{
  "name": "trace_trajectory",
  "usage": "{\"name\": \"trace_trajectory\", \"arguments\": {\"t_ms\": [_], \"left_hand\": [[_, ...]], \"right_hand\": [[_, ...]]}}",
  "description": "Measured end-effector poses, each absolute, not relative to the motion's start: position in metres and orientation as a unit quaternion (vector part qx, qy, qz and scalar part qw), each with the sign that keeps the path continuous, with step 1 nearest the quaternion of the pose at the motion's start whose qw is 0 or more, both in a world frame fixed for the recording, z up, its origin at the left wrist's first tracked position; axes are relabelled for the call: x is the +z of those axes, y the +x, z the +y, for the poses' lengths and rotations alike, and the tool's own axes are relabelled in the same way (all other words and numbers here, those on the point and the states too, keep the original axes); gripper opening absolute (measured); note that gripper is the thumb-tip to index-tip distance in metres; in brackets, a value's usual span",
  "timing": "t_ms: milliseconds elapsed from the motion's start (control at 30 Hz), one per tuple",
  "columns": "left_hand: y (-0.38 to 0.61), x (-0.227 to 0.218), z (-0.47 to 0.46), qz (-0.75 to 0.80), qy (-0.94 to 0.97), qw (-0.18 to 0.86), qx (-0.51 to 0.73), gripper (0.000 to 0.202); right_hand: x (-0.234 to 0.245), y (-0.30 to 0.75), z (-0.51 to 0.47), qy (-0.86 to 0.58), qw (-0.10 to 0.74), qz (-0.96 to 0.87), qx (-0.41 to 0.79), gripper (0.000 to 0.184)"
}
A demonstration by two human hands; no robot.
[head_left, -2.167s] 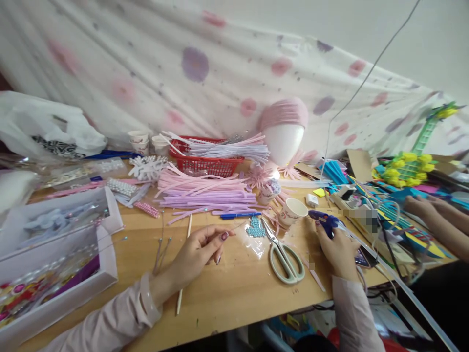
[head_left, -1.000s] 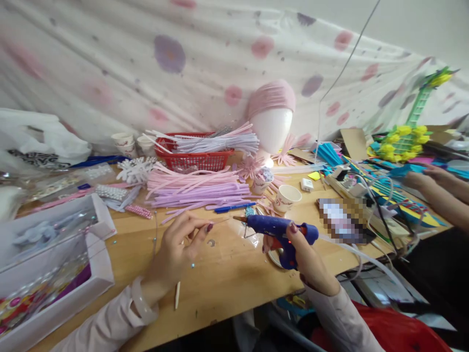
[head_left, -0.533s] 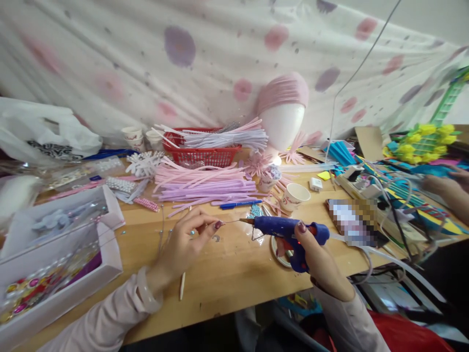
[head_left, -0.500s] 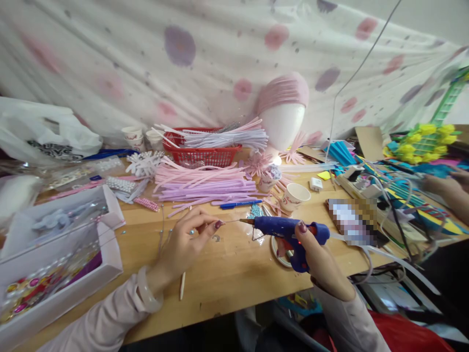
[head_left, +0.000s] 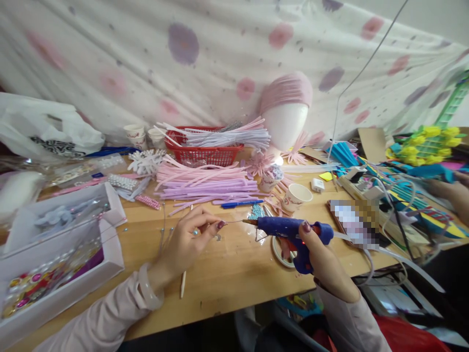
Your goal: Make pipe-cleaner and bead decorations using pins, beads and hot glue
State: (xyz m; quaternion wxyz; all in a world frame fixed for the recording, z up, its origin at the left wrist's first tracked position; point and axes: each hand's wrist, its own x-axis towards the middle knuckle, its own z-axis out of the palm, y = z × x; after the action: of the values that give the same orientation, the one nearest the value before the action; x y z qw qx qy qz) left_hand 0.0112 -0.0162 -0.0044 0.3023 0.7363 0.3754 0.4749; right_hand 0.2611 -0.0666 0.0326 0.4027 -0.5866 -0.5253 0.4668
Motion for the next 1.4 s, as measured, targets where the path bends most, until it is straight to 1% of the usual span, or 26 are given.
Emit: {"name": "trace_trajectory", "arguments": {"t_ms": [300,533,767,967,1133,1400], "left_hand": [[0.0118,-0.0039,-0.0170,0.376,0.735,0.302,0.476,0.014],[0.0115,-0.0047,-0.0169,0.371,0.744,0.284,0.478,0.012],[0.0093,-0.0077,-0.0155,0.366,0.749,0.269,0.482,0.013],[0.0101,-0.0064,-0.0168,0.373,0.740,0.290,0.479,0.011],[0.0105,-0.0060,-0.0175,0.378,0.730,0.307,0.479,0.012],[0.0103,-0.0066,-0.0165,0.379,0.735,0.297,0.476,0.013]], "right_hand": [[0.0349,0.2585,-0.0661,-0.595,0.400,-0.511,0.475,0.059],[0.0350,0.2597,-0.0659,-0.597,0.400,-0.528,0.452,0.066],[0.0321,0.2585,-0.0654,-0.612,0.417,-0.495,0.454,0.059],[0.0385,0.2593,-0.0635,-0.579,0.398,-0.558,0.441,0.063],[0.0381,0.2594,-0.0623,-0.582,0.400,-0.552,0.443,0.065],[0.0341,0.2647,-0.0640,-0.583,0.383,-0.561,0.446,0.068]]}}
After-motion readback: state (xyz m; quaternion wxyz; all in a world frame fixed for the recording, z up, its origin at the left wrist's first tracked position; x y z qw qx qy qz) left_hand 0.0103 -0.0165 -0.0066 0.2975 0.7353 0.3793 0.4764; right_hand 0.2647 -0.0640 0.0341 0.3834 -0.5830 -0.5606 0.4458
